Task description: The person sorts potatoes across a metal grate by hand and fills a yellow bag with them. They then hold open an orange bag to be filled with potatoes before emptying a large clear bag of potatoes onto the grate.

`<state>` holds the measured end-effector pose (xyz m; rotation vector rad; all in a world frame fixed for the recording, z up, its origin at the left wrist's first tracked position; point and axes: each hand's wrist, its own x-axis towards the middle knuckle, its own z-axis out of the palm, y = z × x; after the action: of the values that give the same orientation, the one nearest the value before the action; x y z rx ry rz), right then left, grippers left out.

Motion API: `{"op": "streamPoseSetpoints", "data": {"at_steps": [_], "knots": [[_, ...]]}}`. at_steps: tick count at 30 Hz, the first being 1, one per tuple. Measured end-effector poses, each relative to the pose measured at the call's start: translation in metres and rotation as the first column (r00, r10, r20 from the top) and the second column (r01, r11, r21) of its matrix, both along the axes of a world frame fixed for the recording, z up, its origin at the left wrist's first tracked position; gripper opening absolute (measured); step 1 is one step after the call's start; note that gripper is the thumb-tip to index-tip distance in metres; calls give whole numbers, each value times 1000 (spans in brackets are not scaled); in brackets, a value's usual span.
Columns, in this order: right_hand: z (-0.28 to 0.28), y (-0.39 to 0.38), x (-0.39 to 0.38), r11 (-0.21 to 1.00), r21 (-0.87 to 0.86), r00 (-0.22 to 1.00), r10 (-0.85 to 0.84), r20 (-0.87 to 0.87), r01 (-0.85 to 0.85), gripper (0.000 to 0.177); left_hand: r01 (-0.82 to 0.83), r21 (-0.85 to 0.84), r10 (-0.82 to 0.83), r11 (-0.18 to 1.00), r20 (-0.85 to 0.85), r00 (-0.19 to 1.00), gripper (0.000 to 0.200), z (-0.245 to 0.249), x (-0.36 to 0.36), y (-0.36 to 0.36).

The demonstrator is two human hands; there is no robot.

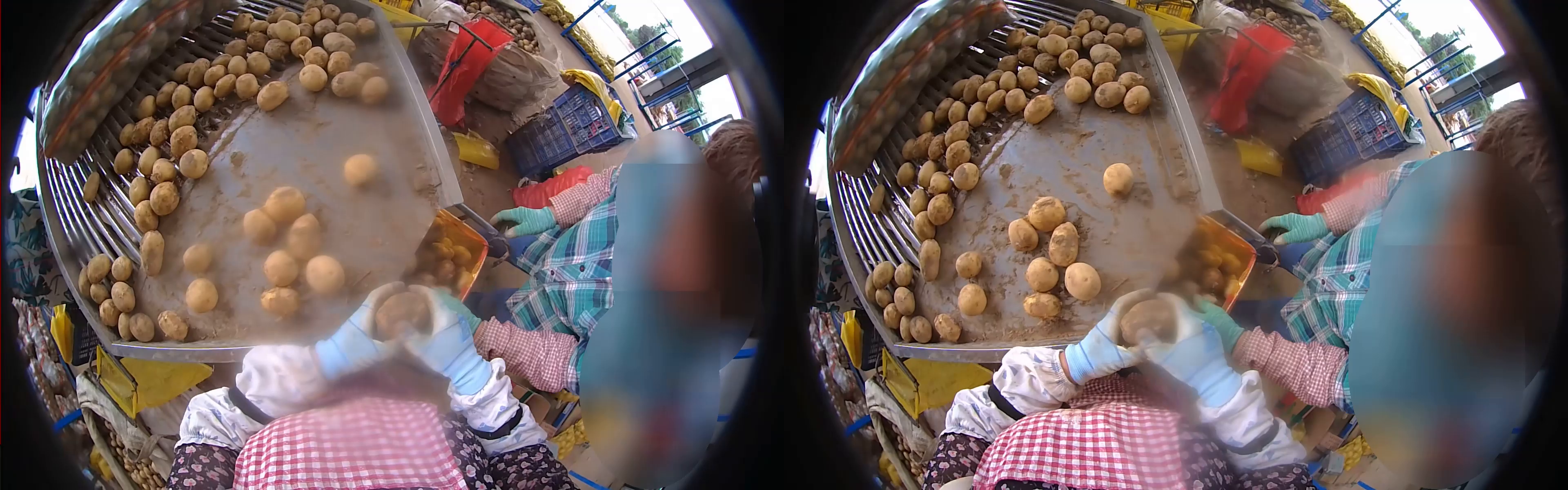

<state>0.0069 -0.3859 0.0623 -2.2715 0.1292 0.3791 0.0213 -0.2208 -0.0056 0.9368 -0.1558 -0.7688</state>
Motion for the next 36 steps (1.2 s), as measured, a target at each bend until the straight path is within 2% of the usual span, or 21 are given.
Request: {"op": "streamPoseSetpoints", "data": {"at_steps": [1, 4, 7, 10, 13, 16, 19, 22, 25, 28, 31, 34, 36], "knots": [[4, 1, 6, 999, -30, 1000, 30, -2, -30, 48, -1, 37, 1, 999, 6, 1000, 87, 2, 3, 1], [-21, -14, 12, 963, 241, 990, -135, 32, 123, 35, -54, 42, 49, 998, 103, 994, 89, 4, 8, 2], [-18, -8, 20, 974, 181, 986, -153, 65, 139, 31, -80, -43, 76, 996, -85, 993, 88, 22, 20, 9], [-13, 4, 25, 985, 143, 984, -119, 134, 100, 32, -131, 82, 133, 988, -15, 991, 78, 24, 31, 15], [-18, 13, 29, 932, 313, 979, -202, 27, 184, 29, -293, -9, 289, 956, -131, 948, 71, 22, 31, 17], [-18, 21, 31, 973, 215, 991, -108, 85, 87, 26, -306, -47, 278, 951, -303, 912, 72, 24, 32, 31], [-15, 32, 28, 962, 263, 994, -93, 56, 75, 25, -313, 10, 305, 950, -256, 917, 65, 14, 26, 45], [-9, 41, 28, 919, 363, 988, -147, -54, 157, 27, -297, -17, 263, 955, -420, 869, 62, 12, 26, 49], [-7, 49, 25, 872, 438, 975, -210, -73, 220, 27, -244, 9, 239, 970, -241, 941, 60, 36, 23, 56], [-18, 50, 18, 885, 387, 966, -252, -67, 258, 27, -236, 141, 222, 961, 107, 969, 59, 26, 18, 59], [-30, 50, 9, 813, 476, 942, -294, -163, 337, 28, -226, 48, 226, 973, 1, 974, 70, 29, 14, 64], [-33, 53, 0, 798, 505, 944, -276, -180, 329, 29, -277, 62, 281, 959, -70, 957, 62, 29, 12, 63], [-38, 49, -3, 854, 459, 969, -222, -106, 246, 32, -274, 78, 283, 959, -145, 948, 61, 27, 9, 61]]}}
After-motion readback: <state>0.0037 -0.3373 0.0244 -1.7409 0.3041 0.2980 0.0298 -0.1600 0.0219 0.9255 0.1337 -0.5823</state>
